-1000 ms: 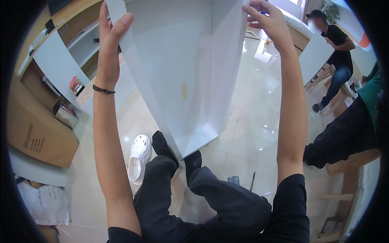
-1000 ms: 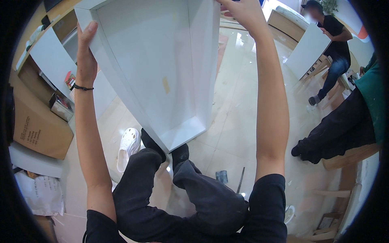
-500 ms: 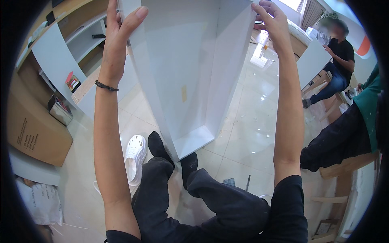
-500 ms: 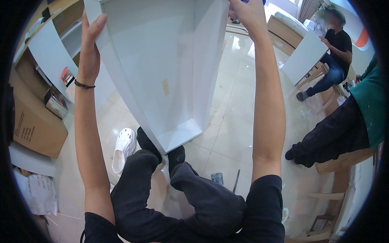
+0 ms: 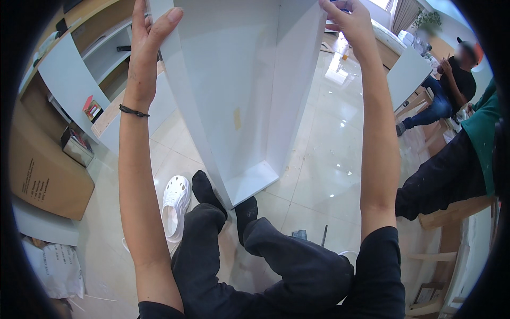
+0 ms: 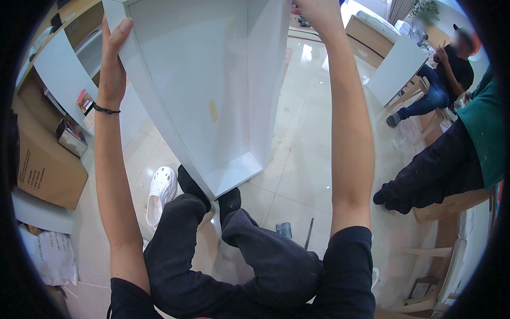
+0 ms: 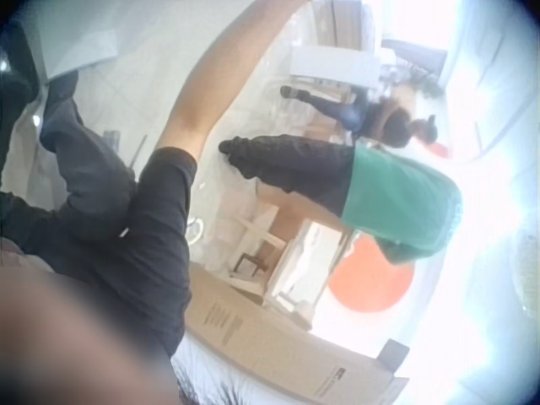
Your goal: The person assembles a white cabinet by positioning a side panel, then uses a metal file to smooth the edge of a wooden board. The person works while sitting on the floor in a room with other people assembling furniture.
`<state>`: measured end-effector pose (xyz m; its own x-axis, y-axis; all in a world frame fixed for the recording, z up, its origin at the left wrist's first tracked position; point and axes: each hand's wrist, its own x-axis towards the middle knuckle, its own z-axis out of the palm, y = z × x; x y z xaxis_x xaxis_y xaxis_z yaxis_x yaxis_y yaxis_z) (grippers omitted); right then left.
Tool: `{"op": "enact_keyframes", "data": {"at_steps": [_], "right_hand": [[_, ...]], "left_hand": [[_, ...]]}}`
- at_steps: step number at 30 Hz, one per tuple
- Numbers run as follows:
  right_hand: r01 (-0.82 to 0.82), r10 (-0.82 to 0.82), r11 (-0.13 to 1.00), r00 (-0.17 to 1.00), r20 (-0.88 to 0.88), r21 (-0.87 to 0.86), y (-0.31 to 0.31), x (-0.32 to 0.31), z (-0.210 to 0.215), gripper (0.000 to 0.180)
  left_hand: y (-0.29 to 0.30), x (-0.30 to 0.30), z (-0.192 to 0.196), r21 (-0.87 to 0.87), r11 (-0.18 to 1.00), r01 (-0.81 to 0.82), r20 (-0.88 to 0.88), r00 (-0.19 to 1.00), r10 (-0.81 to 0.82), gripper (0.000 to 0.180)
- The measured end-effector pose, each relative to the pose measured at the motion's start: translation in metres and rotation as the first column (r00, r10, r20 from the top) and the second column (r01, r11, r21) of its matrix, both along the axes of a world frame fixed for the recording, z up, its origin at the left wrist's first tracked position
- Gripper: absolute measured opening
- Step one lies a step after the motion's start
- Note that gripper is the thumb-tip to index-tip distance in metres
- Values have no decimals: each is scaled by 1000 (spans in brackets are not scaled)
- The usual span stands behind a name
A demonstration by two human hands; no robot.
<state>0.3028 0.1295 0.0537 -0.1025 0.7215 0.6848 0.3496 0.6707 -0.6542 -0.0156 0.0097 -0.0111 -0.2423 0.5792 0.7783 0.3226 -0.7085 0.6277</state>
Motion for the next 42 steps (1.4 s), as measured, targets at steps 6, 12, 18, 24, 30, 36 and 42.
{"op": "enact_keyframes", "data": {"at_steps": [6, 12, 18, 24, 30, 36, 42], "right_hand": [[-84, 76, 995, 990, 122, 55, -13, 2, -17, 42], [-190, 193, 981, 979, 64, -43, -1, 12, -23, 44], [-90, 94, 991, 995, 42, -96, -9, 5, -13, 37], [209, -242, 936, 966, 90, 282, 2, -13, -10, 39], [285, -345, 858, 936, 70, 428, 12, -28, -28, 35], [282, -327, 847, 945, 23, 450, 16, -35, -34, 34], [265, -322, 862, 944, 64, 433, 20, -28, -31, 36]], "left_hand": [[1, -3, -1, -35, 999, 5, 4, 1000, -5, 90], [-1, -2, 1, -54, 996, 68, 47, 997, -66, 83], [-1, -4, 1, -61, 992, 107, 85, 991, -102, 83], [-2, -2, 2, -70, 992, 104, 78, 992, -99, 85], [-5, 5, 5, -39, 997, 68, 61, 996, -66, 83], [-3, -1, 2, -20, 999, 49, 9, 999, -49, 83], [1, -6, -1, -8, 996, 90, 49, 995, -90, 91]]}}
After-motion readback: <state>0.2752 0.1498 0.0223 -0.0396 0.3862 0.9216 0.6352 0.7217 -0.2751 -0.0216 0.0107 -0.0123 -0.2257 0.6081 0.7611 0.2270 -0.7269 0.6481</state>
